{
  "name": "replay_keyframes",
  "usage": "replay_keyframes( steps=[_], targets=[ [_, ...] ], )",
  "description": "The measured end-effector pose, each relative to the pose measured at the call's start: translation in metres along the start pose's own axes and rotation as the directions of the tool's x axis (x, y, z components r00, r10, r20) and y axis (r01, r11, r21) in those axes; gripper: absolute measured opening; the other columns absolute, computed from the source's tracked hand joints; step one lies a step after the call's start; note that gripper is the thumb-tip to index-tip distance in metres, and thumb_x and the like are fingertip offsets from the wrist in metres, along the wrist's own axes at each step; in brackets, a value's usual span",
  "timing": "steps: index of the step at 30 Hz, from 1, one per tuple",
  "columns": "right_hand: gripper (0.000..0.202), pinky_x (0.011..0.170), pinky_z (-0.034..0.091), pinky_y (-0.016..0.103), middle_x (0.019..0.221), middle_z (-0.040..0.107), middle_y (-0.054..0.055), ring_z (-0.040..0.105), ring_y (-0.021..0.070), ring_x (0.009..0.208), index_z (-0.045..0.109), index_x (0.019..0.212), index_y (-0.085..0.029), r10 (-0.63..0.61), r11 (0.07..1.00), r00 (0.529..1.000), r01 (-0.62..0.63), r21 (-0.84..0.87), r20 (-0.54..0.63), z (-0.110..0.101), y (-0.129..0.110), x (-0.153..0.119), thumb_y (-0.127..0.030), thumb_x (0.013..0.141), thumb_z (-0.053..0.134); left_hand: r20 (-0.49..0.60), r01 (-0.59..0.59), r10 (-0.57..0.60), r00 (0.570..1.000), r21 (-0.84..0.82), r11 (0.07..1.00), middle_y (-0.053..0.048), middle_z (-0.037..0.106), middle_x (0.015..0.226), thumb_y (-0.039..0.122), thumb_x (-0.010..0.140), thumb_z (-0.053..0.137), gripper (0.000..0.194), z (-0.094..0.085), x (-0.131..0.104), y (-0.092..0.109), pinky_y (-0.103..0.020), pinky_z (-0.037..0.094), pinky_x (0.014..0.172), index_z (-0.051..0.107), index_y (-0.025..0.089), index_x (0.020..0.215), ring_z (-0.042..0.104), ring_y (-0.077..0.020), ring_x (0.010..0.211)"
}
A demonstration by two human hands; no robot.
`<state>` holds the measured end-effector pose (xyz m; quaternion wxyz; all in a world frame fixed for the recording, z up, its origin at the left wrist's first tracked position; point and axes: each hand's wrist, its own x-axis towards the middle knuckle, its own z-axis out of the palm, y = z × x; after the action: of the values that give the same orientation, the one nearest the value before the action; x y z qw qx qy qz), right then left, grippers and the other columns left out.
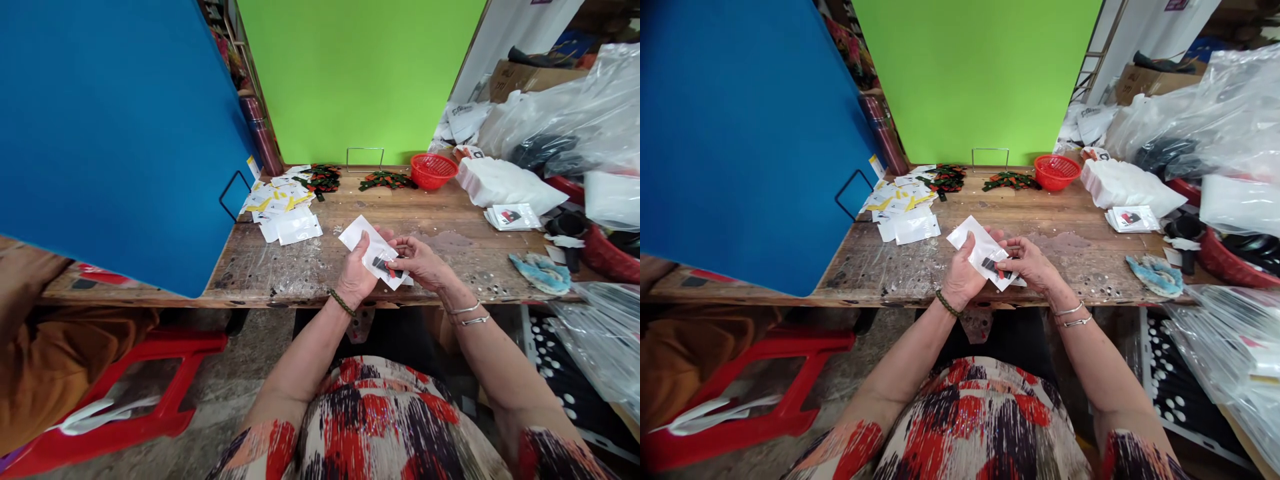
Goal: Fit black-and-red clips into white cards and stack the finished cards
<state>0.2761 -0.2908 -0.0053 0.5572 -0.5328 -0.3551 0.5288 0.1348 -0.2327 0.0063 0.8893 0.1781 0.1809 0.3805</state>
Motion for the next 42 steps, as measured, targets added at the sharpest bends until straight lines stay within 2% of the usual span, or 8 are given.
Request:
replay_keyframes(
  steps=[6, 13, 17, 21, 25, 31, 36, 42],
  targets=[
    [0.066, 0.063, 0.056, 0.029, 0.085, 0.069, 0.000, 0.066, 0.0144, 0.069, 0.055, 0.102, -0.021, -0.018, 0.998, 0.999, 0.021, 0.054, -0.048, 0.002, 0.000, -0.003, -0.024, 0.049, 0.093, 0.096, 0.020, -0.014, 0.995, -0.058, 0.998, -0.012, 0.072, 0.111, 0.039, 0.095, 0.053, 0.031, -0.004, 0.000, -0.002, -0.036, 0.056, 0.083, 0.065, 0.017, 0.113, 0.071, -0.0225, 0.094],
    [0.070, 0.066, 0.056, 0.030, 0.088, 0.067, -0.002, 0.066, 0.0161, 0.077, 0.054, 0.100, -0.021, -0.034, 0.996, 0.998, 0.039, 0.081, -0.061, 0.005, -0.002, -0.002, -0.020, 0.043, 0.094, 0.005, 0.045, -0.045, 0.999, -0.057, 0.997, -0.009, 0.075, 0.092, 0.042, 0.093, 0.057, 0.030, 0.004, 0.001, -0.015, -0.032, 0.057, 0.079, 0.066, 0.015, 0.105, 0.072, -0.0189, 0.081],
    [0.070, 0.065, 0.054, 0.028, 0.086, 0.065, -0.002, 0.063, 0.0137, 0.071, 0.054, 0.100, -0.021, -0.044, 0.998, 0.981, 0.050, 0.024, -0.190, 0.008, 0.003, 0.002, -0.026, 0.042, 0.094, -0.009, 0.019, -0.019, 1.000, -0.018, 1.000, -0.007, 0.073, 0.082, 0.037, 0.095, 0.056, 0.027, 0.005, 0.000, -0.022, -0.029, 0.056, 0.078, 0.068, 0.013, 0.099, 0.070, -0.0159, 0.075],
    [0.067, 0.057, 0.048, 0.024, 0.095, 0.064, 0.000, 0.058, 0.0115, 0.068, 0.054, 0.101, -0.022, -0.131, 0.988, 0.943, 0.101, -0.113, -0.306, 0.014, 0.008, 0.003, -0.039, 0.049, 0.092, -0.065, -0.014, 0.011, 0.998, -0.052, 0.999, -0.006, 0.073, 0.085, 0.037, 0.094, 0.056, 0.024, 0.001, 0.003, -0.018, -0.029, 0.055, 0.077, 0.067, 0.015, 0.096, 0.070, -0.0159, 0.077],
    [0.068, 0.055, 0.047, 0.024, 0.100, 0.064, 0.003, 0.058, 0.0113, 0.068, 0.053, 0.105, -0.023, -0.143, 0.988, 0.946, 0.117, -0.105, -0.292, 0.023, 0.014, -0.004, -0.044, 0.052, 0.090, -0.125, -0.057, 0.047, 0.991, -0.078, 0.995, -0.004, 0.072, 0.086, 0.036, 0.095, 0.055, 0.020, -0.004, 0.007, -0.009, -0.029, 0.055, 0.078, 0.065, 0.018, 0.096, 0.069, -0.0150, 0.076],
    [0.061, 0.057, 0.051, 0.026, 0.085, 0.068, 0.001, 0.061, 0.0140, 0.067, 0.054, 0.092, -0.022, -0.122, 0.990, 0.949, 0.138, 0.034, -0.291, 0.033, 0.019, -0.006, -0.040, 0.047, 0.091, -0.118, -0.042, 0.031, 0.993, -0.089, 0.995, -0.005, 0.073, 0.090, 0.028, 0.097, 0.051, 0.018, -0.005, 0.007, -0.012, -0.034, 0.055, 0.088, 0.065, 0.017, 0.096, 0.071, -0.0165, 0.083],
    [0.059, 0.041, 0.039, 0.021, 0.072, 0.066, -0.003, 0.054, 0.0096, 0.052, 0.057, 0.089, -0.021, -0.121, 0.990, 0.923, 0.138, 0.020, -0.364, 0.032, 0.018, -0.004, -0.039, 0.045, 0.092, -0.090, -0.096, 0.089, 0.992, -0.077, 0.992, -0.006, 0.073, 0.099, 0.023, 0.096, 0.051, 0.017, -0.009, 0.009, -0.013, -0.035, 0.053, 0.094, 0.066, 0.016, 0.098, 0.071, -0.0180, 0.095],
    [0.046, 0.043, 0.040, 0.021, 0.063, 0.066, -0.002, 0.052, 0.0081, 0.048, 0.068, 0.077, -0.018, -0.035, 0.993, 0.949, 0.068, 0.096, -0.313, 0.032, 0.019, -0.005, -0.040, 0.045, 0.093, -0.104, -0.100, 0.091, 0.990, -0.076, 0.992, -0.006, 0.073, 0.105, 0.011, 0.086, 0.058, 0.025, -0.010, 0.004, -0.011, -0.034, 0.050, 0.099, 0.065, 0.019, 0.109, 0.069, -0.0190, 0.105]
  ],
)
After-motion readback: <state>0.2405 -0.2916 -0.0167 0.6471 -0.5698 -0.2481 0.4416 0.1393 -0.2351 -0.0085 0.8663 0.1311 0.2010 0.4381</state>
